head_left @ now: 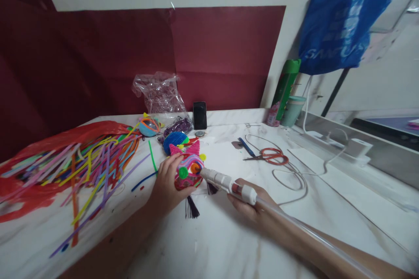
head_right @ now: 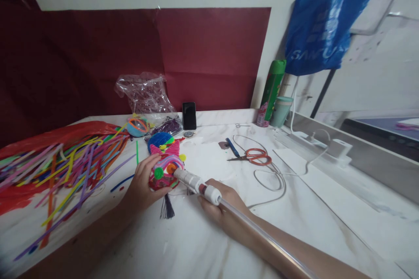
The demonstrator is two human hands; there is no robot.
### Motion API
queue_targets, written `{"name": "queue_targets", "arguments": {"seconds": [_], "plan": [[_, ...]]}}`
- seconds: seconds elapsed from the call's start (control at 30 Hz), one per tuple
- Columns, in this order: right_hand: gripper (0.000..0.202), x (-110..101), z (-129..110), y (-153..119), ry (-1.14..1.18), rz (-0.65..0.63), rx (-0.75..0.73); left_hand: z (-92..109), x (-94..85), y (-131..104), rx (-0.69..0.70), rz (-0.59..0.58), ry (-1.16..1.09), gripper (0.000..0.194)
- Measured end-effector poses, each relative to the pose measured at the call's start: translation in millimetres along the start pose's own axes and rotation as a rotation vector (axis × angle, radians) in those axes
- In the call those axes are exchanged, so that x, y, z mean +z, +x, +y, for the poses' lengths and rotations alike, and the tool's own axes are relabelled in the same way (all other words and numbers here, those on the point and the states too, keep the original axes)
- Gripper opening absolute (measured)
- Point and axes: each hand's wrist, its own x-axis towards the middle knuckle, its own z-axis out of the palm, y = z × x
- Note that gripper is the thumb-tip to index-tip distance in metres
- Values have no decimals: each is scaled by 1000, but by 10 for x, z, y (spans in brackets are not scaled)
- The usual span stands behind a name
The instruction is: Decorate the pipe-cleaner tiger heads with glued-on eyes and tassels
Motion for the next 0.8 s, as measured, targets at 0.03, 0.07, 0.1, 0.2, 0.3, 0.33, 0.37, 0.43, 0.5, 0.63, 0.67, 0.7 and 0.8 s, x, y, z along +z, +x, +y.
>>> {"name": "queue_targets", "arguments": {"seconds": [0.03, 0.07, 0.1, 0.2, 0.3, 0.33, 0.37, 0.43, 0.5, 0.63, 0.67, 0.7, 0.8], "plan": [[21, 1, 4, 2, 0, 1, -5, 1, -2, 1, 3, -2, 1, 72], [21, -1, 5, 3, -2, 1, -12, 3, -4, 2, 3, -2, 1, 73], [21, -4, 4, 3, -2, 1, -17, 5, -7, 3, 2, -2, 0, 73], [21, -16, -9, 1, 1, -2, -13, 6, -12, 7, 5, -4, -2, 72], [22, -20, -19, 0, 2, -13, 1, -1, -10, 5, 3, -9, -2, 72], [21, -19, -19, 1, 3, -16, 5, -2, -8, 3, -1, -9, -3, 73], [21, -18, -18, 0, 5, -18, 8, -2, -7, 1, -6, -8, -4, 73], [21, -16, -16, -2, 9, -25, 18, 0, -6, -1, -15, -10, -5, 72], [21, -18, -18, -6, 11, -29, 32, 4, -5, -2, -12, -7, -4, 72], [22, -25, -27, -7, 6, -32, 30, 1, -2, -1, -2, 1, -2, 69], [22, -26, -27, -4, 4, -30, 28, -3, -2, -1, -6, -3, -3, 70], [22, -26, -26, 0, 2, -28, 24, -7, -1, -2, -12, -8, -4, 70], [20, -19, -16, 9, 1, -19, 15, -14, -4, -2, -20, -20, -2, 73]]}}
